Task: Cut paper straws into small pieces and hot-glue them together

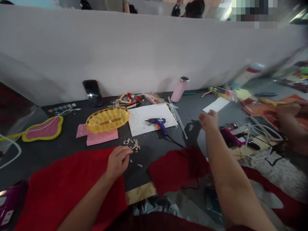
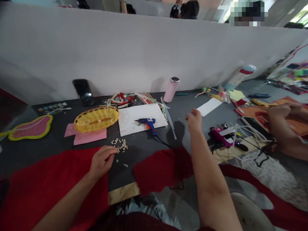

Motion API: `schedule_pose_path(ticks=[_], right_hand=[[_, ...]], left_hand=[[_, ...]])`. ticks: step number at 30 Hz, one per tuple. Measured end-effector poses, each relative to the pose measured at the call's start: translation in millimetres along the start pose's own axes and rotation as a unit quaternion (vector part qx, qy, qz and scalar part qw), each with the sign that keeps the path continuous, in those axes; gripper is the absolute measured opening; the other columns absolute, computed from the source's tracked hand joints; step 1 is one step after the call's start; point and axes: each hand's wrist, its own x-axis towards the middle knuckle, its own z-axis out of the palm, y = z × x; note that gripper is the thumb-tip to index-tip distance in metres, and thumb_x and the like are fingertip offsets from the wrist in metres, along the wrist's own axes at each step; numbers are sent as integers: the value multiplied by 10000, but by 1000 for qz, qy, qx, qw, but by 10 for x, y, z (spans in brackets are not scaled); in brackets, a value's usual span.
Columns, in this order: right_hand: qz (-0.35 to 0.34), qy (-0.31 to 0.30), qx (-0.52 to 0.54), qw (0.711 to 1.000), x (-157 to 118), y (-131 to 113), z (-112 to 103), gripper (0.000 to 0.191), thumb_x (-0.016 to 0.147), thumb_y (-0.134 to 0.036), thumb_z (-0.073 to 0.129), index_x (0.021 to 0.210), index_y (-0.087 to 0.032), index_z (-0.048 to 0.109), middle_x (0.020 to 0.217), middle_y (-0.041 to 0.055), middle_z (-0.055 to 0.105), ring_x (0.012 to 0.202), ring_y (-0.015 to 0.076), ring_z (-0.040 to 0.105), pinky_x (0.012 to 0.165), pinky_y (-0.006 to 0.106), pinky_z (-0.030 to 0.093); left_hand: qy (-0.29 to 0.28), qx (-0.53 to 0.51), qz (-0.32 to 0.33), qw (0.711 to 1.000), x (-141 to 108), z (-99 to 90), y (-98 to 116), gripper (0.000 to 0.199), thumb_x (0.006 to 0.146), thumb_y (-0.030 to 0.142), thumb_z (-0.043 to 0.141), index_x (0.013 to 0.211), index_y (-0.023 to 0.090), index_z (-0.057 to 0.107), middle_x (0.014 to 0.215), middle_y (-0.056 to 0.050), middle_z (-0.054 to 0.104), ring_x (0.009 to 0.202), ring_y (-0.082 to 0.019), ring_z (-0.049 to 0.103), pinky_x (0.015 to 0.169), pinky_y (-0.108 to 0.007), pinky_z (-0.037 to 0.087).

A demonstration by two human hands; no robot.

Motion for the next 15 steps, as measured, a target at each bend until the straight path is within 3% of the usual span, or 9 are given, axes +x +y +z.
schedule_pose_path(ticks=[2,4,6,8,12,15], right_hand=[[-4,-28,-12,1000,-258,-127,193,190,786,-345,486,916,-217,538,759,19,543,621,135,554,550,262,465],[-40,-133,-98,985,-565,-269,389,231,809,-395,487,915,-199,546,759,38,593,659,158,578,599,278,467],[-77,-209,-192,956,-834,-386,567,312,789,-451,540,958,-189,542,814,62,636,738,188,604,666,291,462],[-85,-244,-264,929,-995,-443,716,417,777,-497,561,1038,-174,520,911,101,655,838,222,616,724,302,449],[-62,-234,-313,918,-974,-392,904,479,739,-511,595,1062,-163,538,955,128,653,886,245,610,716,294,429],[-51,-261,-256,929,-834,-319,938,372,701,-495,617,873,-164,614,776,73,646,739,198,594,618,254,403]], left_hand=[[0,-2,-3,1000,-32,7,-30,220,800,79,496,912,212,631,899,-41,674,853,-153,617,785,-311,499],[-5,14,-7,1000,-54,25,-61,218,810,100,487,915,218,637,903,-40,679,865,-156,617,798,-315,493],[-38,60,-2,997,-29,61,-77,241,820,129,478,956,236,645,949,-41,687,915,-175,613,836,-343,474],[-97,123,12,988,71,116,-65,283,828,172,477,1043,260,639,1057,-46,676,996,-208,594,885,-388,438],[-174,212,11,962,446,230,41,350,869,325,452,1186,237,572,1245,-79,592,1119,-267,527,928,-462,359],[-202,232,-6,952,697,255,119,331,904,364,384,1097,208,605,1158,-100,637,1110,-279,522,941,-495,306]])
